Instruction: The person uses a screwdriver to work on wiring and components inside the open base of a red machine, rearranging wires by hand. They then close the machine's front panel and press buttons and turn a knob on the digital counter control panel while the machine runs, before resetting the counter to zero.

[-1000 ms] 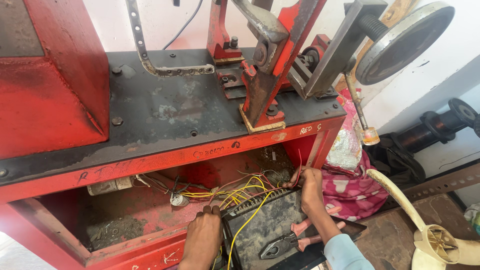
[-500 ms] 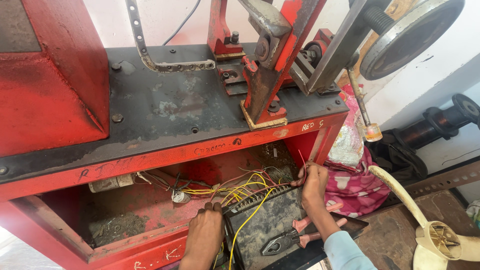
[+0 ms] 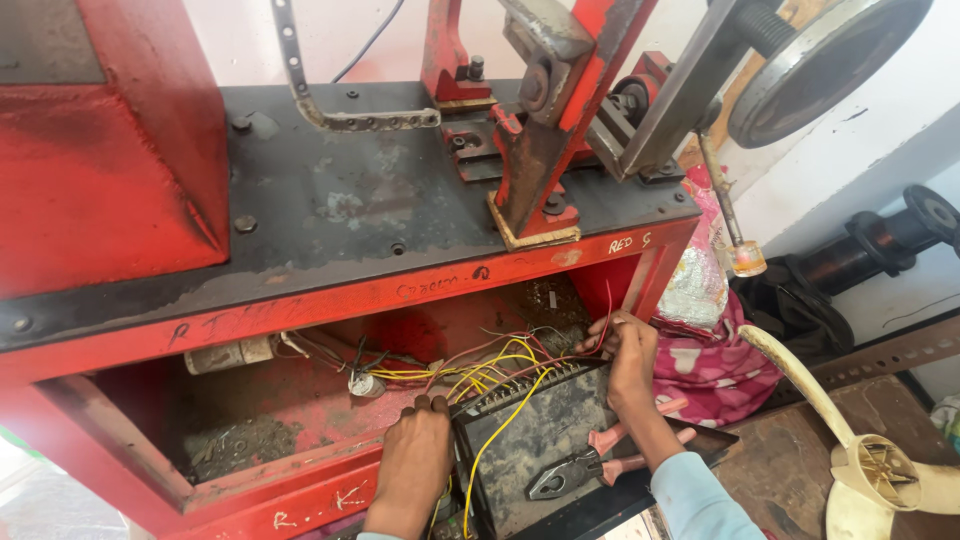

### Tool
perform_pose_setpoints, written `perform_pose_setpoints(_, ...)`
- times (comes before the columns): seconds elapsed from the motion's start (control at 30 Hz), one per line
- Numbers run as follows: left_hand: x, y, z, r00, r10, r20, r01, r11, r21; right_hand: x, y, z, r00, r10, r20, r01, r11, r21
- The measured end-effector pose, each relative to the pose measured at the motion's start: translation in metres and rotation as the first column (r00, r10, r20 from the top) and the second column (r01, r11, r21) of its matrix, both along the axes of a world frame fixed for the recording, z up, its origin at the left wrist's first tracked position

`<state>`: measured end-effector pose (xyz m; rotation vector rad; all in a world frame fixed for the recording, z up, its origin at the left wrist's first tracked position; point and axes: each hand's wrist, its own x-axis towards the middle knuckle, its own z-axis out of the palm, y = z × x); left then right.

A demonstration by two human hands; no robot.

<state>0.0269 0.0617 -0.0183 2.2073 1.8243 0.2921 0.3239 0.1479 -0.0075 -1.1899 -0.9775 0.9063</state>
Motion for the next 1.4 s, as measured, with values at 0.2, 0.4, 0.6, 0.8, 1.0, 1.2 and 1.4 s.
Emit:
perform_pose_setpoints(0.2, -0.001, -0.002, 0.003, 1.000, -0.010, 0.003, 0.010, 1.000, 0.013, -0.003, 0.000, 0.005, 0.995, 0.006, 0.096, -0.005, 1.000, -0.014)
perform_pose_setpoints(0.4, -0.002, -0.003, 0.004, 1.000, -0.011, 0.008, 0.011, 1.000, 0.013, -0.010, -0.001, 0.013, 0.982, -0.020, 0.188, 0.022, 1.000, -0.007)
perform_pose_setpoints(0.6, -0.001, -0.002, 0.002, 1.000, -0.007, 0.006, 0.007, 1.000, 0.005, -0.028, -0.010, 0.031, 0.824, -0.217, 0.524, 0.303, 0.950, -0.082)
perform_pose_setpoints(0.8, -0.001, -0.002, -0.002, 1.000, -0.013, -0.007, 0.013, 1.000, 0.021, -0.036, -0.014, 0.040, 0.753, -0.255, 0.607, 0.352, 0.935, -0.043)
perform_pose_setpoints(1.0, 0.000, -0.002, 0.000, 1.000, -0.007, -0.001, 0.007, 0.999, 0.035, -0.034, -0.014, 0.038, 0.734, -0.314, 0.602, 0.379, 0.925, 0.022)
perform_pose_setpoints(1.2, 0.001, 0.002, 0.000, 1.000, -0.012, 0.006, 0.011, 0.998, 0.064, -0.030, -0.013, 0.035, 0.718, -0.354, 0.599, 0.384, 0.920, 0.082)
perform_pose_setpoints(1.4, 0.000, 0.005, -0.002, 1.000, -0.014, -0.013, 0.015, 0.998, 0.062, -0.028, -0.011, 0.031, 0.680, -0.381, 0.626, 0.396, 0.910, 0.124)
